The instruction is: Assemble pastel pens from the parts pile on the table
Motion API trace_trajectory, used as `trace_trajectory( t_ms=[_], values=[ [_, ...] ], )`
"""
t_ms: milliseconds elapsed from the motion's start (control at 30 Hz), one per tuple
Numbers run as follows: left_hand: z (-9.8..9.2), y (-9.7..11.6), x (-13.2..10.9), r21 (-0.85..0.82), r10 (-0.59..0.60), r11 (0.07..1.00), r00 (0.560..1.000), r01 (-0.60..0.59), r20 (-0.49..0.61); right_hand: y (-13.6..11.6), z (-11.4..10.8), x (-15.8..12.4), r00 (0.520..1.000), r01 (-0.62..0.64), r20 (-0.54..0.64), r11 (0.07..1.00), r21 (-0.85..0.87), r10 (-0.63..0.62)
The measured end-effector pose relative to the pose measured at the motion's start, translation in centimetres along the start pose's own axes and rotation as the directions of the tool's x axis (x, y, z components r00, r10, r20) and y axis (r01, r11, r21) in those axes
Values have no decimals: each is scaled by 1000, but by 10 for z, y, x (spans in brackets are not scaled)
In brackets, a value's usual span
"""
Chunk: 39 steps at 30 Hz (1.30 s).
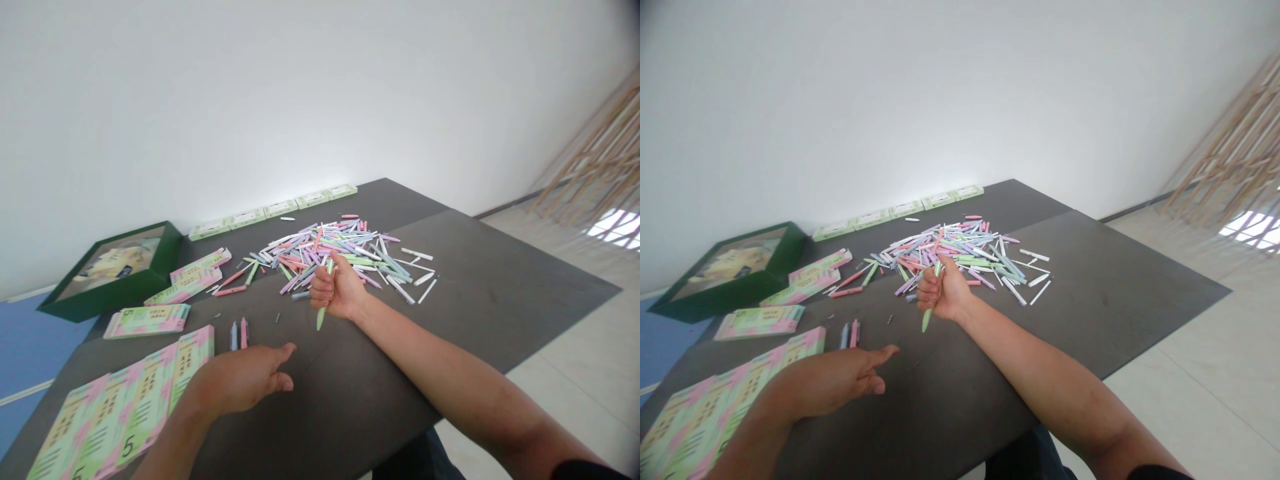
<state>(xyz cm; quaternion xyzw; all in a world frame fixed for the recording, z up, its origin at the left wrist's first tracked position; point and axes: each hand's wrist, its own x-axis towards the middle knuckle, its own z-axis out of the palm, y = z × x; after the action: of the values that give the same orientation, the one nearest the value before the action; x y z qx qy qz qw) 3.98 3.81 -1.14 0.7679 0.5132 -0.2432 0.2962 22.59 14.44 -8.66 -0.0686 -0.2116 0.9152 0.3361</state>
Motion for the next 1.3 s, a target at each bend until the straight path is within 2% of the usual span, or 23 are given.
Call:
trace_trajectory(
  t_ms=[200,433,667,933,1300],
  values=[
    [2,2,2,19,-4,1000,1000,4,-5,-1,1,-1,1000,-2,13,1000,-12,2],
    [3,1,4,17,3,1000,1000,-2,-8,-2,2,0,998,8,-58,1000,-30,-9],
    [5,3,7,42,-10,999,1000,10,4,-2,-1,0,1000,2,-1,1000,-30,-2],
    [9,1,13,53,-16,998,1000,15,12,-3,0,0,999,9,-51,999,-36,-11],
    [13,7,21,91,-30,995,999,28,23,-3,0,0,998,9,-59,998,-55,-12]
  ],
)
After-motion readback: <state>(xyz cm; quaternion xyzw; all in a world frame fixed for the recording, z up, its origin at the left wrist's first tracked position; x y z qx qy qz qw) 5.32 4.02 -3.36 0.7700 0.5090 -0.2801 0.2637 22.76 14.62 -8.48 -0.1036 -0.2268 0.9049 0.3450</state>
